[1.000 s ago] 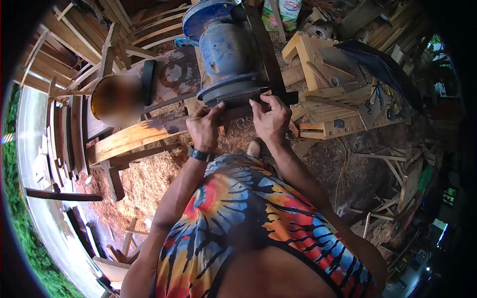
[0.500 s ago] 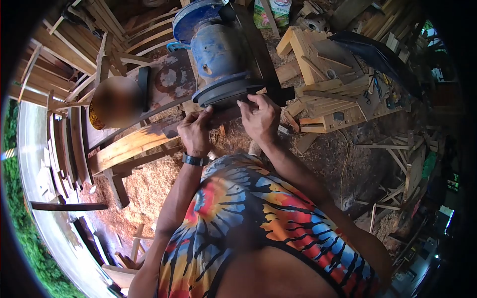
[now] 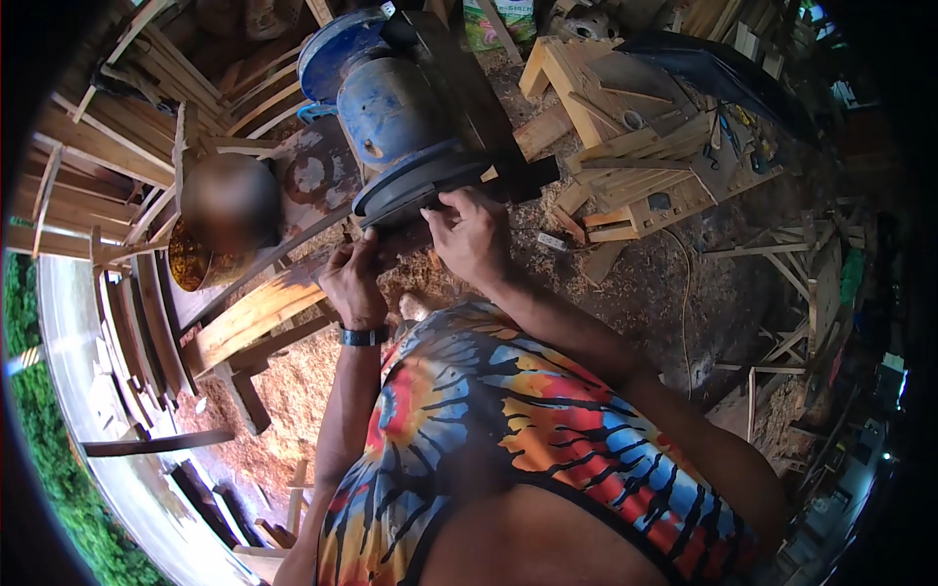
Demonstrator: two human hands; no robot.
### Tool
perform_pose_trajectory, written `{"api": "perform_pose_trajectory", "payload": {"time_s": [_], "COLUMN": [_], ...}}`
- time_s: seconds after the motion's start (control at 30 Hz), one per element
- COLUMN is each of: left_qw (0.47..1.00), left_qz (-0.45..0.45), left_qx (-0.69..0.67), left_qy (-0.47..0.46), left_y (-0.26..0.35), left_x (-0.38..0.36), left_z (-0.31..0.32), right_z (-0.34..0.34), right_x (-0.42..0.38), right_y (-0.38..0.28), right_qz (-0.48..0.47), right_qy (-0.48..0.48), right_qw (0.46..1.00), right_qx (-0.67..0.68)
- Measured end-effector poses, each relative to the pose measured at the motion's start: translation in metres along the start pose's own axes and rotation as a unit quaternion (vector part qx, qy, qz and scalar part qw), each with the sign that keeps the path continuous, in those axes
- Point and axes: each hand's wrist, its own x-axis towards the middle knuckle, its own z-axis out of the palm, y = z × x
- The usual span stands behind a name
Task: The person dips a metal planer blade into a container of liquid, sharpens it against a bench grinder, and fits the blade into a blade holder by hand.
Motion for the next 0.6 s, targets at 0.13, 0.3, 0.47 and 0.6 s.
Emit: {"api": "perform_pose_trajectory", "payload": {"time_s": [0.13,0.3,0.47,0.6], "left_qw": [1.000,1.000,0.999,0.998], "left_qz": [0.008,0.009,0.015,0.013], "left_qx": [0.023,0.013,0.033,0.051], "left_qy": [0.006,0.017,0.016,0.020], "left_y": [0.004,0.005,0.002,0.001], "left_x": [-0.001,-0.003,-0.003,-0.003], "left_z": [0.005,0.017,0.021,0.026], "right_z": [-0.005,-0.009,-0.014,-0.019], "right_x": [0.003,0.005,0.006,0.009], "right_y": [0.002,0.010,0.013,0.016], "right_qz": [-0.008,0.001,0.011,-0.012], "right_qy": [-0.005,-0.002,-0.002,-0.005], "right_qw": [1.000,1.000,0.999,0.998], "right_qx": [-0.020,-0.030,-0.034,-0.060]}}
